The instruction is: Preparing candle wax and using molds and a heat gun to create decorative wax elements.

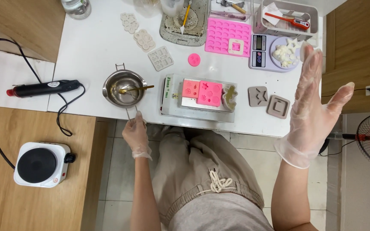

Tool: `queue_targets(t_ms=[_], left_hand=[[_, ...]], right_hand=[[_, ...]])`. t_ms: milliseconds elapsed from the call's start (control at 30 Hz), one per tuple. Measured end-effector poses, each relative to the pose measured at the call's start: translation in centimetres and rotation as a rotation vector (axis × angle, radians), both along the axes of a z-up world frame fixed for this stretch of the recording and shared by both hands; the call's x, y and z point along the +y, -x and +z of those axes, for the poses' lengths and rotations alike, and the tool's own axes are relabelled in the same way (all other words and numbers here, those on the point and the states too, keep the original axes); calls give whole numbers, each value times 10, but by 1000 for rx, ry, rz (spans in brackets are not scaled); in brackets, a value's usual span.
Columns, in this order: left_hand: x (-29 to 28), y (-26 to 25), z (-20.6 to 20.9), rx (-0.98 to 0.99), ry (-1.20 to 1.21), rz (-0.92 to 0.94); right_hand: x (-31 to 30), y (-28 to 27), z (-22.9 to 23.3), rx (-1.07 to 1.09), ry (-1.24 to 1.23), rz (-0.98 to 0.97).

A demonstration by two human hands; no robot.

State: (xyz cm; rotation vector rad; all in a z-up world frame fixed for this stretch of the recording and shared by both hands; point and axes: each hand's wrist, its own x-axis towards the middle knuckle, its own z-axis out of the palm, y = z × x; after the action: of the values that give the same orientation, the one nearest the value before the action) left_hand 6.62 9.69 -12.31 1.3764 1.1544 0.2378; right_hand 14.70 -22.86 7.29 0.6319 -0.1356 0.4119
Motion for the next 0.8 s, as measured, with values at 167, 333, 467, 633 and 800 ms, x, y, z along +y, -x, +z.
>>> queue_targets(t_ms=[167,333,467,633,800], left_hand=[[0,1,2,-96,53,68],[25,29,23,-209,62,246],[56,64,48,-192,-84,381],[103,117,29,-298,-152,554],[124,145,2,-229,-145,700]], right_hand=[[5,0,3,3,15,42],[17,-4,2,29,10,87],[27,-9,0,10,57,130],[44,-19,-1,2,64,205],[56,-26,1,-23,93,200]])
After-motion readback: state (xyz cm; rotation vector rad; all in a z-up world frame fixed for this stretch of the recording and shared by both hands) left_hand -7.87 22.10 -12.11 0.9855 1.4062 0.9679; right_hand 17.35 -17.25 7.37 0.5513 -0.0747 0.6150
